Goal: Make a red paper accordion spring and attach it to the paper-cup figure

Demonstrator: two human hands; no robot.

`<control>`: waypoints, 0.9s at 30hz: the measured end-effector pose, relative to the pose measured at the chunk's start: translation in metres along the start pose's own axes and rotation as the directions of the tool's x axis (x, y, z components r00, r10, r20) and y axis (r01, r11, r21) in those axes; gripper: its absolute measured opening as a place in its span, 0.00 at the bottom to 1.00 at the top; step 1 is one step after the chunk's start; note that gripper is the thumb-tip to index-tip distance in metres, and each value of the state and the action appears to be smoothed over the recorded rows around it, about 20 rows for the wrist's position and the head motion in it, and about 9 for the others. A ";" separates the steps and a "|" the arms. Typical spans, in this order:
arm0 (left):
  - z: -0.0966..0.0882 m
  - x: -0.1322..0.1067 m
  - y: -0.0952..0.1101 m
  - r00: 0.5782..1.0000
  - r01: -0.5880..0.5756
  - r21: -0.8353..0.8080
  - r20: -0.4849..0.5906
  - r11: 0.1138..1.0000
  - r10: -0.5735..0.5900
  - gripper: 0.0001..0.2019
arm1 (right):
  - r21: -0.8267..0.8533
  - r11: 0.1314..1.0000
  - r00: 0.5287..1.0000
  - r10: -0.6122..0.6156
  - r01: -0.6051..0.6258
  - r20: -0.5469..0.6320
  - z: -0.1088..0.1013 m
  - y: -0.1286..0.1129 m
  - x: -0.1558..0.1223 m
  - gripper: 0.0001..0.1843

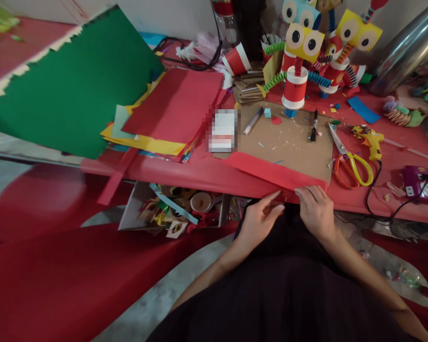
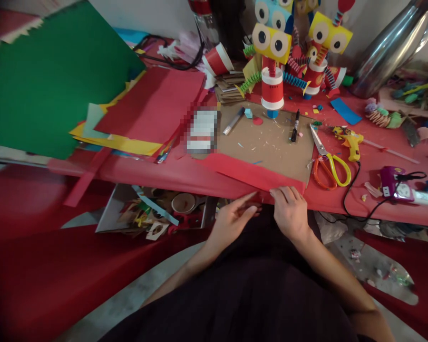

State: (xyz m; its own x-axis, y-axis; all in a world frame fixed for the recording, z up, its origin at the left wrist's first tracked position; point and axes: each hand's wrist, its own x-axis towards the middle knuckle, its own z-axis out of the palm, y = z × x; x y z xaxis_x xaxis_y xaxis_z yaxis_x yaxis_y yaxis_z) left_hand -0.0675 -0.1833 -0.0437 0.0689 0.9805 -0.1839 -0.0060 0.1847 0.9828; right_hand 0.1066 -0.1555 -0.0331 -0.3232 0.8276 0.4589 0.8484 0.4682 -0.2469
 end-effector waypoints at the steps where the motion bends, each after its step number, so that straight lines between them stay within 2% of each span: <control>1: 0.008 0.003 0.001 0.999 0.033 -0.095 0.036 0.995 -0.029 0.20 | -0.001 1.000 1.000 -0.008 0.008 -0.012 -0.001 -0.002 -0.001 0.15; 3: 0.019 0.009 0.004 0.996 0.069 -0.263 0.065 0.962 -0.053 0.18 | -0.013 0.999 0.998 -0.053 0.052 -0.038 -0.004 -0.006 -0.004 0.14; 5: 0.024 0.014 0.008 0.997 0.083 -0.371 0.035 0.925 -0.076 0.14 | -0.025 0.993 0.991 -0.120 0.119 -0.053 -0.006 -0.010 -0.008 0.13; 9: 0.024 0.018 0.014 0.986 0.102 -0.440 -0.077 0.892 -0.150 0.12 | 0.034 0.983 0.981 -0.176 0.179 -0.079 -0.007 -0.012 -0.015 0.12; 11: 0.021 0.019 0.016 0.975 0.109 -0.482 -0.120 0.870 -0.189 0.13 | 0.085 0.990 0.985 -0.099 0.112 -0.140 -0.008 -0.009 -0.017 0.12; 14: 0.014 0.022 0.018 0.955 0.107 -0.541 -0.177 0.834 -0.238 0.15 | 0.208 0.969 0.955 0.183 -0.135 -0.235 -0.010 -0.003 -0.019 0.17; 16: 0.010 0.024 0.019 0.947 0.101 -0.554 -0.200 0.827 -0.250 0.14 | 0.401 0.868 0.902 0.391 -0.294 -0.184 -0.012 0.000 -0.021 0.22; 19: 0.009 0.025 0.022 0.947 0.100 -0.556 -0.201 0.825 -0.250 0.13 | 0.685 0.567 0.819 0.568 -0.458 0.077 -0.014 -0.004 -0.021 0.30; 21: 0.010 0.025 0.023 0.950 0.108 -0.558 -0.188 0.823 -0.251 0.12 | 0.763 0.367 0.766 0.592 -0.532 0.250 -0.015 -0.011 -0.020 0.33; 23: 0.011 0.024 0.024 0.952 0.118 -0.553 -0.172 0.824 -0.252 0.11 | 0.786 0.216 0.720 0.588 -0.579 0.369 -0.015 -0.017 -0.018 0.34; 25: 0.011 0.024 0.025 0.953 0.126 -0.549 -0.164 0.827 -0.254 0.11 | 0.796 0.120 0.687 0.591 -0.594 0.424 -0.015 -0.021 -0.017 0.32; 27: 0.009 0.024 0.026 0.952 0.134 -0.549 -0.162 0.825 -0.262 0.11 | 0.800 0.075 0.668 0.600 -0.596 0.441 -0.014 -0.022 -0.015 0.32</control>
State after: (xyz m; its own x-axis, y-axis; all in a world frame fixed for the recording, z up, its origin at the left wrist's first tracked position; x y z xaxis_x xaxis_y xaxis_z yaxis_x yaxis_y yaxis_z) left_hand -0.0568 -0.1555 -0.0222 -0.0941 0.8954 -0.4352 -0.5433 0.3201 0.7761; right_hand 0.0991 -0.1827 -0.0226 0.1082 0.9699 -0.2181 -0.0790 -0.2103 -0.9744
